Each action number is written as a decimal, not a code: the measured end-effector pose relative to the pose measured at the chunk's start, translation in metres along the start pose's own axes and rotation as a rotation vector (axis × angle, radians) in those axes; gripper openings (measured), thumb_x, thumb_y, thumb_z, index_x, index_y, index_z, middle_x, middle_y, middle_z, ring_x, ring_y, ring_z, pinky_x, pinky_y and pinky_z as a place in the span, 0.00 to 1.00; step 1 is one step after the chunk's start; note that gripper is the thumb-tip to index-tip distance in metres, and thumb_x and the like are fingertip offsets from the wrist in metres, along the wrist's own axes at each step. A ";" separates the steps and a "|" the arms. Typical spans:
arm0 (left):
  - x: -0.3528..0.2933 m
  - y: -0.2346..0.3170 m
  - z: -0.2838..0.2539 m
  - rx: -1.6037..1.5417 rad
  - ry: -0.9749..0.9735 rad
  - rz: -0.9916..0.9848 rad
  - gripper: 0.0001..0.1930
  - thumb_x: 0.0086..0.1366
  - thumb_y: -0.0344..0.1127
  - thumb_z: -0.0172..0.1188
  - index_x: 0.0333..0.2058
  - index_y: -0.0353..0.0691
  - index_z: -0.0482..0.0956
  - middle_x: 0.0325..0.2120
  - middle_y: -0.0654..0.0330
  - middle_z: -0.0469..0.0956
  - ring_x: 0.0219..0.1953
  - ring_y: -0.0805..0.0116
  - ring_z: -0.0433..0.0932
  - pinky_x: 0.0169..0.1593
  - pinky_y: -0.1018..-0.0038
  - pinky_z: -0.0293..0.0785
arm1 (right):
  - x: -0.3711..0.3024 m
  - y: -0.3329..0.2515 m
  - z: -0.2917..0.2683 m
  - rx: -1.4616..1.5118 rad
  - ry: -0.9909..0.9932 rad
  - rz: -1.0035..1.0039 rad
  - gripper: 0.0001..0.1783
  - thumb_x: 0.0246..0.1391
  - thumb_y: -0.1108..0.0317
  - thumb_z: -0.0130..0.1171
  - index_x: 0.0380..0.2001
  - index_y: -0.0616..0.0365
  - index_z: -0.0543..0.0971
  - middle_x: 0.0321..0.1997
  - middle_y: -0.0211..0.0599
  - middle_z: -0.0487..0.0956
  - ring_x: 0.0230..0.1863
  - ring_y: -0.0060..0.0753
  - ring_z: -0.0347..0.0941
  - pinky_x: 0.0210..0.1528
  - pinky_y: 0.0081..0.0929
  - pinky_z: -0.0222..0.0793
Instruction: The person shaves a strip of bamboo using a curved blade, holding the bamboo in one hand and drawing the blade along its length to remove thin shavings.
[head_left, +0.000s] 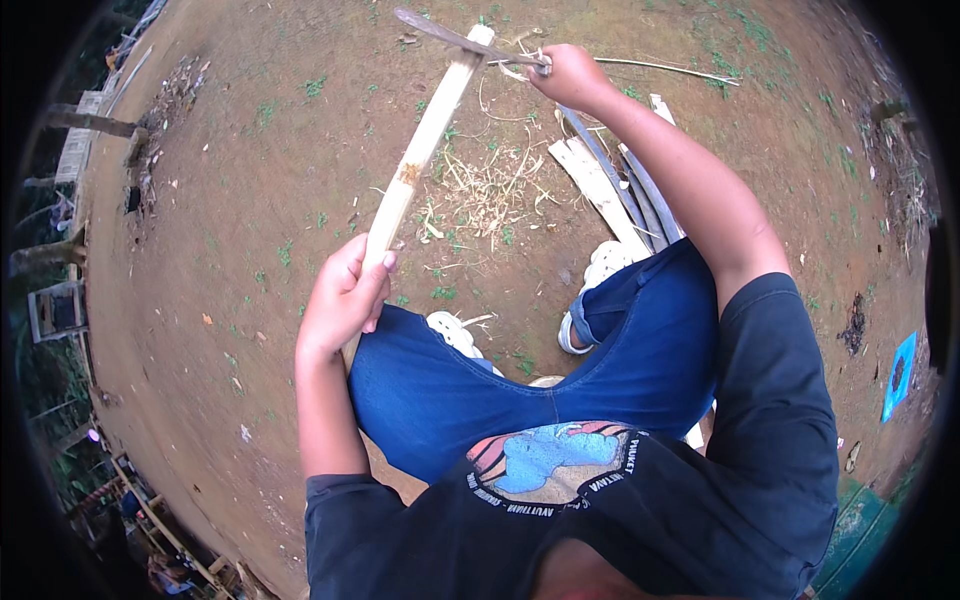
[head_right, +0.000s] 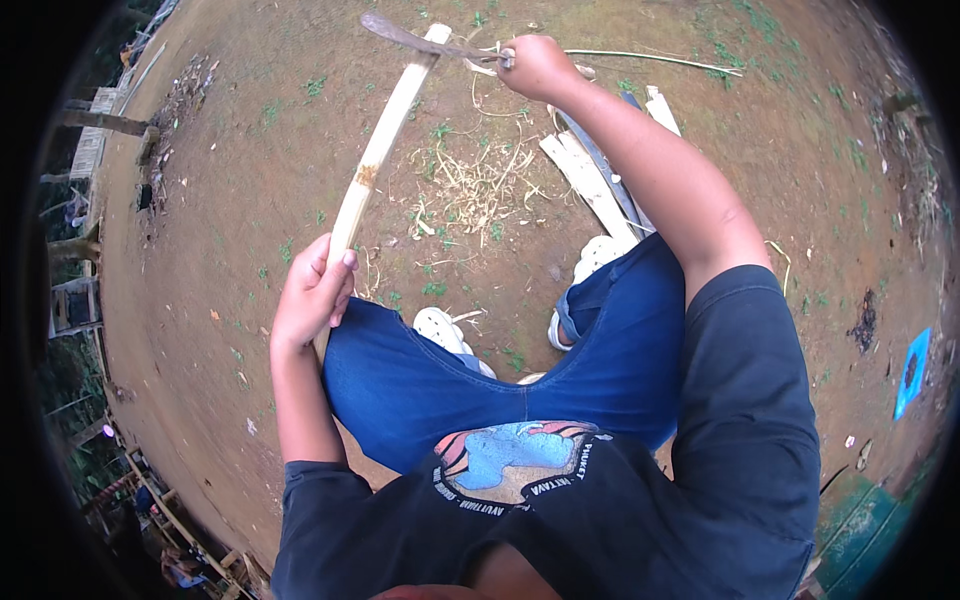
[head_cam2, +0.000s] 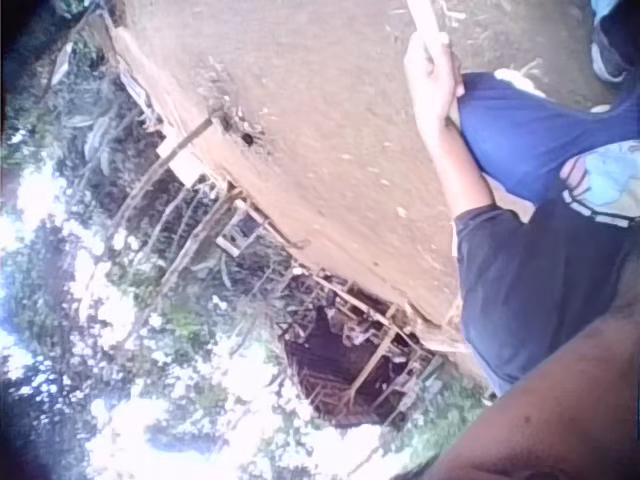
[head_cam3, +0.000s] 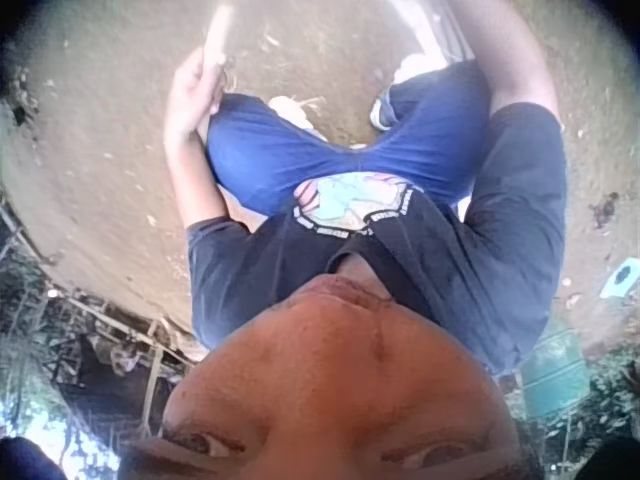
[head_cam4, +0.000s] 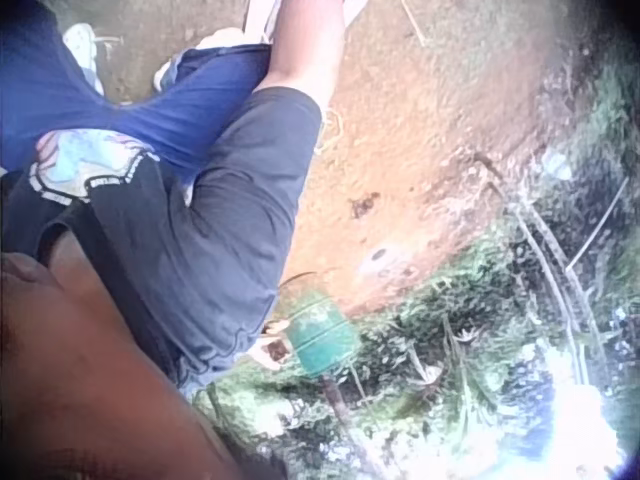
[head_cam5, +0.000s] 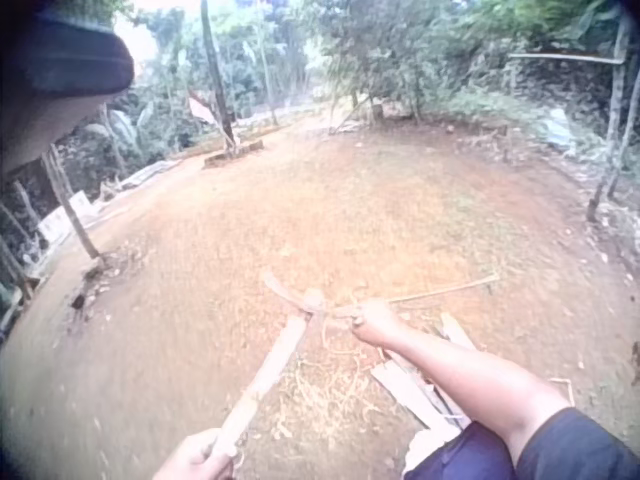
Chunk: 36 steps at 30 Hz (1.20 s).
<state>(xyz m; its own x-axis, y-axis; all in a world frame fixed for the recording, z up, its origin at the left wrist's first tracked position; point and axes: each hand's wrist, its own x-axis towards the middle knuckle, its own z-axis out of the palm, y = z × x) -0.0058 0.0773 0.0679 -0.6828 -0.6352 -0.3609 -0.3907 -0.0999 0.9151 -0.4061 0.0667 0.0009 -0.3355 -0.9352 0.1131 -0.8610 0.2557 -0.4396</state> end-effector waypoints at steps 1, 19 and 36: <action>-0.002 -0.001 -0.002 -0.011 -0.001 0.001 0.08 0.74 0.36 0.50 0.36 0.38 0.69 0.12 0.71 0.64 0.09 0.84 0.58 0.12 0.82 0.55 | -0.003 -0.006 0.006 0.045 -0.022 -0.009 0.11 0.53 0.60 0.58 0.28 0.56 0.82 0.30 0.46 0.82 0.35 0.50 0.81 0.42 0.44 0.76; -0.015 0.005 -0.008 -0.112 -0.032 0.101 0.10 0.74 0.38 0.50 0.35 0.38 0.68 0.12 0.71 0.61 0.07 0.83 0.56 0.11 0.83 0.54 | 0.021 0.054 -0.016 -0.029 0.119 0.169 0.13 0.54 0.57 0.59 0.32 0.54 0.83 0.28 0.45 0.83 0.34 0.46 0.81 0.42 0.41 0.75; 0.006 -0.025 -0.030 -0.338 -0.257 -0.007 0.13 0.75 0.42 0.48 0.32 0.40 0.66 0.09 0.70 0.60 0.07 0.81 0.58 0.10 0.81 0.58 | -0.080 -0.041 -0.041 0.157 -0.230 -0.083 0.24 0.52 0.44 0.66 0.27 0.57 0.82 0.23 0.40 0.81 0.23 0.36 0.78 0.30 0.33 0.73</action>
<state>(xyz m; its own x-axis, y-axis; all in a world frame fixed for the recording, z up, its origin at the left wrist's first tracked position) 0.0184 0.0531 0.0481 -0.8292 -0.4266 -0.3611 -0.2005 -0.3762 0.9046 -0.3593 0.1413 0.0463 -0.1554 -0.9869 -0.0426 -0.8065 0.1517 -0.5715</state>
